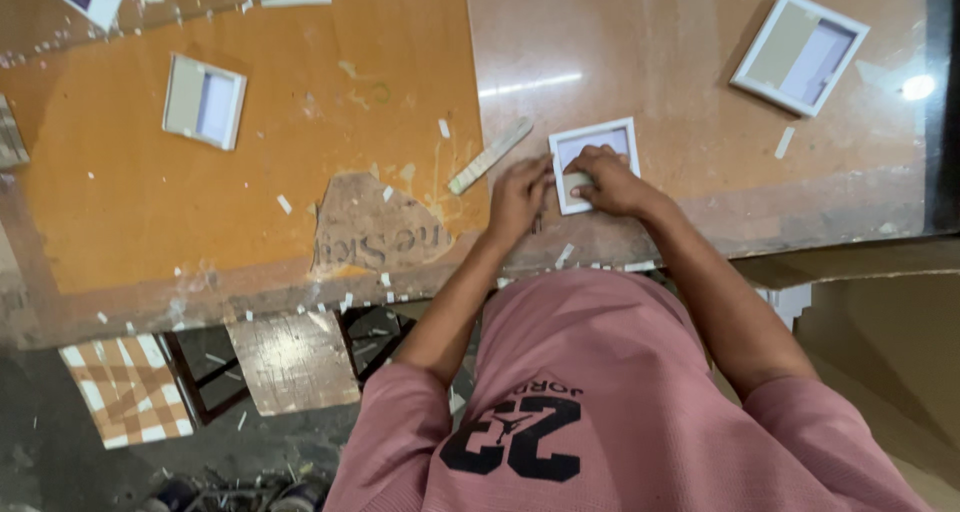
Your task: The person repeatedly picks up small white paper frames and folded white paper sheets from a workbench, aligns the paper within the frame, and places the assembled units into a cardboard box. The process is repeated continuously throughout the clip.
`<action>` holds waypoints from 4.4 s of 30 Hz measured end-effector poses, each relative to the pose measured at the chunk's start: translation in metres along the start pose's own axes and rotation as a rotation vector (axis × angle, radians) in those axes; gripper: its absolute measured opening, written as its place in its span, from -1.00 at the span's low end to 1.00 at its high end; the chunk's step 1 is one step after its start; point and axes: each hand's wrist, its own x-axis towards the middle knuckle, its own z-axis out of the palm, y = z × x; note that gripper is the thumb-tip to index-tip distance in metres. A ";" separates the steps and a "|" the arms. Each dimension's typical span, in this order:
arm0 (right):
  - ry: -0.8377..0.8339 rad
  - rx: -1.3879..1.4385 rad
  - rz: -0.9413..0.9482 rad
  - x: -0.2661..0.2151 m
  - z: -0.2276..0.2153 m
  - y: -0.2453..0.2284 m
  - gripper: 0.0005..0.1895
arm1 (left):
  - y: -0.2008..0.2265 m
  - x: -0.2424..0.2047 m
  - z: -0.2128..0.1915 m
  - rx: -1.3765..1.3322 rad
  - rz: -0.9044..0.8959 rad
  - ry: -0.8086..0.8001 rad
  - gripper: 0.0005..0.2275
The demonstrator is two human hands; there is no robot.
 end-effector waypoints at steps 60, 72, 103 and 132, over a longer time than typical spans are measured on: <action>0.423 1.071 0.723 0.032 0.018 -0.012 -0.78 | -0.017 0.032 -0.001 -0.190 -0.294 0.281 -0.88; 0.559 1.057 0.696 0.032 0.026 -0.024 -0.80 | -0.018 0.030 0.023 -0.023 -0.374 0.373 -0.81; 1.404 0.519 1.079 -0.424 0.095 0.113 -0.68 | 0.012 -0.010 0.027 0.691 0.355 0.315 -0.89; 1.105 1.763 -0.221 -0.429 -0.037 0.123 -0.21 | -0.037 0.019 -0.007 1.075 0.094 0.408 -0.76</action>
